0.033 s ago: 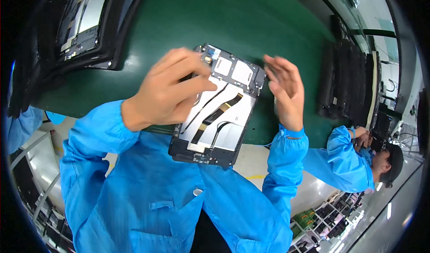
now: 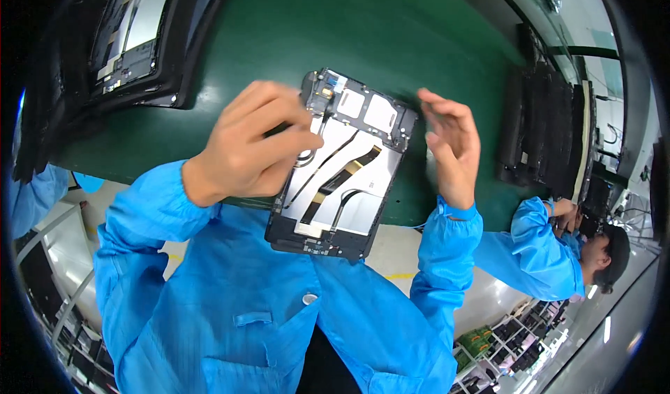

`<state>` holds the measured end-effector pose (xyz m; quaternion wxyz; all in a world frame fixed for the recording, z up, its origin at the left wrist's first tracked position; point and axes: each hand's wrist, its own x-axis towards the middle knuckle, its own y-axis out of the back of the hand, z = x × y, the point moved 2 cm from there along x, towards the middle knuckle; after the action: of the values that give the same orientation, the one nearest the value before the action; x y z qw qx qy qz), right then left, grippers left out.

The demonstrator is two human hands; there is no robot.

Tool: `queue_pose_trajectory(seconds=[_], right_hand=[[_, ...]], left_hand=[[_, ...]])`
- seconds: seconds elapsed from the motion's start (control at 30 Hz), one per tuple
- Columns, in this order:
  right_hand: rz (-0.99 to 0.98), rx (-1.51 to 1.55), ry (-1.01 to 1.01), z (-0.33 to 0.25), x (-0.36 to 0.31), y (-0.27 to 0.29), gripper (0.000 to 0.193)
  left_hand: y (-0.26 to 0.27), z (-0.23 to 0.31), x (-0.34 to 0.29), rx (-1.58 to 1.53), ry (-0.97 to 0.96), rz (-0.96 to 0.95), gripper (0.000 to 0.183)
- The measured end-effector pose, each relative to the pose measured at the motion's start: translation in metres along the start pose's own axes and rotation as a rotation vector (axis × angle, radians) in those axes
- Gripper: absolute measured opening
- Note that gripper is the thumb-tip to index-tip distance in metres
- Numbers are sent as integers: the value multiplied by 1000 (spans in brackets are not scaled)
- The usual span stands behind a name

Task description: The person assembles tablet devices by connecting ribbon cables and pressing down internal components by hand, placing completed units onto the upper conveyor shelf and picking up new tablet assemblies from a stack.

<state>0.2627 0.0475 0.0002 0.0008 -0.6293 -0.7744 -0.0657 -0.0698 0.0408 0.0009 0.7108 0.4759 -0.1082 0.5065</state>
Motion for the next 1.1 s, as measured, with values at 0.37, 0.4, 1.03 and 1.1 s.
queue_pose_trajectory(seconds=[0.37,0.4,1.03,1.1], right_hand=[[-482,-709,365,-36,16,-114,28],[-521,-702,414,-32,18,-117,27],[-645,-876,557,-39,8,-135,28],[-639,-890,546,-39,5,-134,28]], left_hand=[[13,2,-46,55,-327,-168,37],[14,3,-47,61,-321,-173,37],[20,5,-59,18,-368,-193,34],[19,4,-57,25,-400,-196,31]])
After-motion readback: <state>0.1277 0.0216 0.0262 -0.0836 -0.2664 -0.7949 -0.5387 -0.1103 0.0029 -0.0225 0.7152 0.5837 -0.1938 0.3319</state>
